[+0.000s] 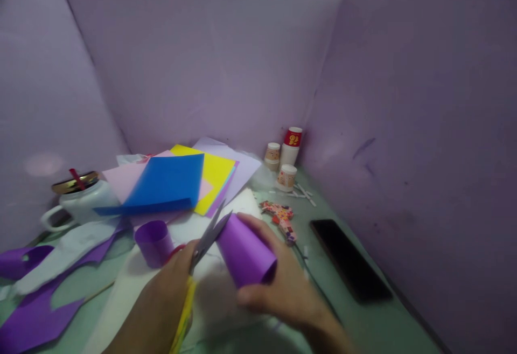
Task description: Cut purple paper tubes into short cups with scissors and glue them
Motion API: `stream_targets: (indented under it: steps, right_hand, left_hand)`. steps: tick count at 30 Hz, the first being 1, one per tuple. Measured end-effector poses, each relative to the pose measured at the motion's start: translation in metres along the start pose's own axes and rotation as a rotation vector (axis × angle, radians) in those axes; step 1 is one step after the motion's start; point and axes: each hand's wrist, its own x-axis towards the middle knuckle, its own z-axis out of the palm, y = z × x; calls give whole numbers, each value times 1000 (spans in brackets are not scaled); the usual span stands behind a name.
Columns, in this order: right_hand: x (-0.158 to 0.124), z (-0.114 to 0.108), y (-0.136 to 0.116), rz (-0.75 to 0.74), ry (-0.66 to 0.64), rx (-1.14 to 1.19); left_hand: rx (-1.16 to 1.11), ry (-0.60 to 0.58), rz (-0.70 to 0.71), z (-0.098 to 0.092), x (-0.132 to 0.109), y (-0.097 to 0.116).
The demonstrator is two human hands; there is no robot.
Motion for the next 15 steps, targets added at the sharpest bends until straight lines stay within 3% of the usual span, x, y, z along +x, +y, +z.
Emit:
stream_targets:
  steps: [9,15]
  right_hand:
    - [-2,0,4,22,2,12]
    - [-1,2,2,35,3,41]
  left_hand:
    - [122,127,73,6,-3,-2]
    - [120,78,128,3,-3,-4]
